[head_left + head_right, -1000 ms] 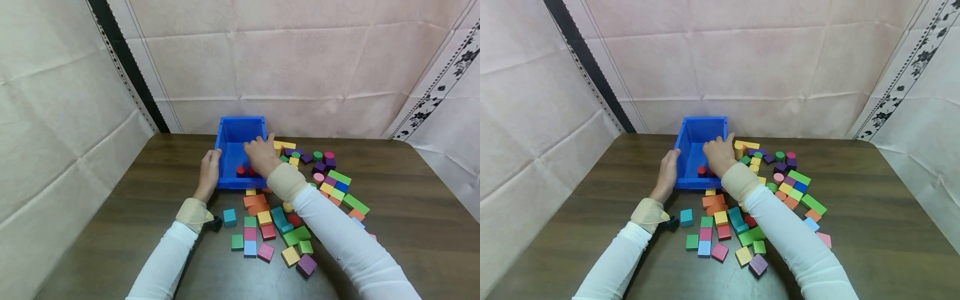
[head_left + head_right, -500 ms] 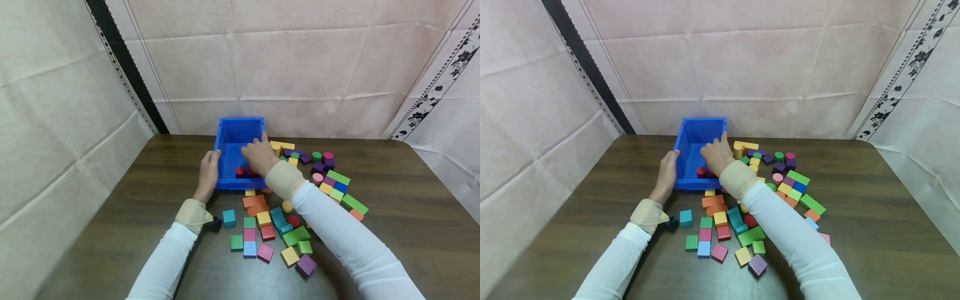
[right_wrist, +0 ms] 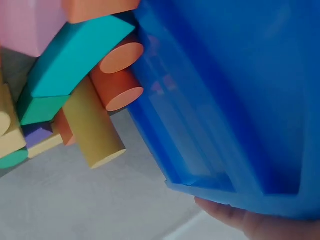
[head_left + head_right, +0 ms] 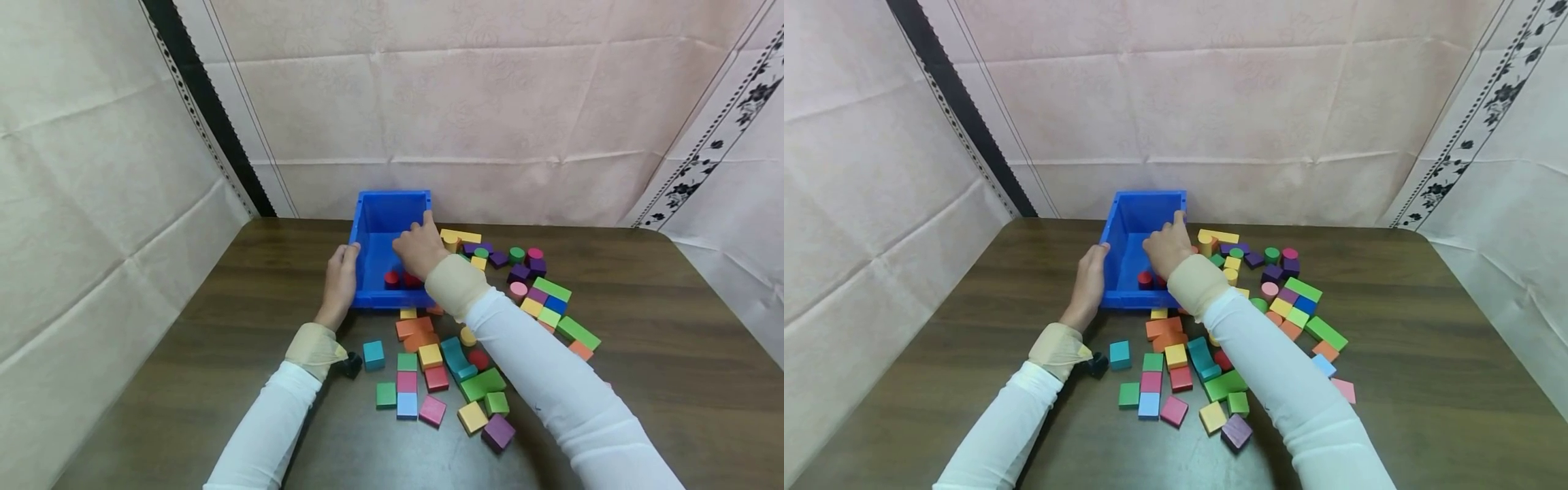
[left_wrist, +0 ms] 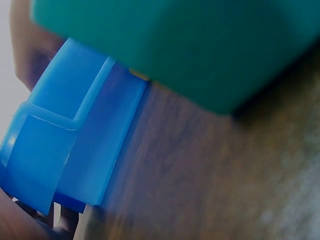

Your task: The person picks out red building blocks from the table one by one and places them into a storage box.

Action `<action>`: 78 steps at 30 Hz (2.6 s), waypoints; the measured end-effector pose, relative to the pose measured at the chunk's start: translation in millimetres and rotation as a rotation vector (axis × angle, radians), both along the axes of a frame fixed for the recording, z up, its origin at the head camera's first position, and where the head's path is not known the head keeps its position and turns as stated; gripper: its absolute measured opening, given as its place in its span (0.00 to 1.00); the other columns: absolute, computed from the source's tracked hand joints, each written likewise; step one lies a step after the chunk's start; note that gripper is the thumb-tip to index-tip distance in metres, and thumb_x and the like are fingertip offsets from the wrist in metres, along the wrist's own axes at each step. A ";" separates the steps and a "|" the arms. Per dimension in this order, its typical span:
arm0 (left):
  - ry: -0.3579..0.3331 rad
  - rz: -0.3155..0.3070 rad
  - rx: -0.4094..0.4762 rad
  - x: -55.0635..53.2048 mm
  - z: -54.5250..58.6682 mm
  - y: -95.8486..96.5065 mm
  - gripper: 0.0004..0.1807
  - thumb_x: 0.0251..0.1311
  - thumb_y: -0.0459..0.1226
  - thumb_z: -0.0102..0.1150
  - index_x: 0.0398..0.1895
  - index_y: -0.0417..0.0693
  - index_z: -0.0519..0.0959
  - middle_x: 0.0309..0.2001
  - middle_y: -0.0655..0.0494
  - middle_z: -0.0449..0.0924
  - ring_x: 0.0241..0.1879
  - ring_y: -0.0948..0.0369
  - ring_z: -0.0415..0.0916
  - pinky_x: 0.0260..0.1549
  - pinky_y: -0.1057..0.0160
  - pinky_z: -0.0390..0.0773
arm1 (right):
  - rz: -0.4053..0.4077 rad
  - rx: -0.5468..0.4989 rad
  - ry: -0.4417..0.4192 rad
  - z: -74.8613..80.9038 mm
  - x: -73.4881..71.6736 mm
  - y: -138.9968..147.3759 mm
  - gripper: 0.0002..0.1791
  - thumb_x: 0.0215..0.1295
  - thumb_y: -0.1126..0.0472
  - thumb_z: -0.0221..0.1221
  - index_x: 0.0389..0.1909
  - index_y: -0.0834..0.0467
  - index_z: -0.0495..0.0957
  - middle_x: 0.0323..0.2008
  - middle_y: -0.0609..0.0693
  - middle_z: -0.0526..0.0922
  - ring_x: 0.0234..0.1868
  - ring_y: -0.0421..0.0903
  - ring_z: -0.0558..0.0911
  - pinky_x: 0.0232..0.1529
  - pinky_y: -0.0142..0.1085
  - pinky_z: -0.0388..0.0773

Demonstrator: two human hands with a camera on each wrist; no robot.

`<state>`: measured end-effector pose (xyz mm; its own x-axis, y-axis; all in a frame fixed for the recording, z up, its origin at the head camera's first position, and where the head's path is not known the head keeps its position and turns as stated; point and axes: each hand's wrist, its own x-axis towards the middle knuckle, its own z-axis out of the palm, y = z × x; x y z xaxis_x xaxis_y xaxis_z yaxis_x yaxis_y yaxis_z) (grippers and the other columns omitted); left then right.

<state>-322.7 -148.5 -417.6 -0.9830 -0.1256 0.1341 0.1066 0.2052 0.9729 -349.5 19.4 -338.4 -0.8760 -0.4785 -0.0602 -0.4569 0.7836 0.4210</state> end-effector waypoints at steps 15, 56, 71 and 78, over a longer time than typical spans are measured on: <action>0.008 -0.006 0.009 -0.3 2.7 1.2 0.32 0.81 0.57 0.38 0.54 0.33 0.71 0.43 0.32 0.69 0.46 0.41 0.72 0.42 0.55 0.69 | -0.038 0.031 -0.044 0.0 -10.8 -4.9 0.14 0.79 0.56 0.58 0.58 0.48 0.86 0.50 0.52 0.89 0.57 0.56 0.83 0.75 0.68 0.47; -0.039 0.002 -0.003 -0.7 -1.3 -1.1 0.35 0.80 0.60 0.38 0.56 0.35 0.72 0.46 0.35 0.71 0.49 0.43 0.73 0.46 0.54 0.70 | -0.100 0.158 -0.025 -11.3 -13.7 -15.3 0.18 0.77 0.53 0.61 0.65 0.45 0.81 0.50 0.49 0.88 0.52 0.54 0.83 0.71 0.69 0.51; -0.020 -0.011 -0.010 0.2 -1.3 -2.1 0.35 0.80 0.60 0.37 0.55 0.35 0.72 0.44 0.36 0.69 0.48 0.44 0.72 0.45 0.53 0.68 | -0.087 0.181 0.008 -12.5 -9.4 -15.0 0.16 0.77 0.53 0.61 0.62 0.44 0.83 0.47 0.48 0.89 0.50 0.53 0.83 0.70 0.69 0.53; -0.014 -0.003 -0.005 -0.7 -1.6 -2.9 0.34 0.80 0.59 0.38 0.55 0.34 0.72 0.45 0.36 0.70 0.49 0.44 0.72 0.46 0.53 0.68 | -0.100 0.197 -0.002 -13.1 -13.9 -17.6 0.18 0.78 0.49 0.60 0.64 0.45 0.82 0.50 0.50 0.89 0.54 0.55 0.83 0.69 0.69 0.53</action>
<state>-323.4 -151.5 -419.2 -0.9851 -0.1221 0.1209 0.0934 0.2099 0.9733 -363.4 1.8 -351.5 -0.9182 -0.3685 -0.1455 -0.3822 0.7274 0.5699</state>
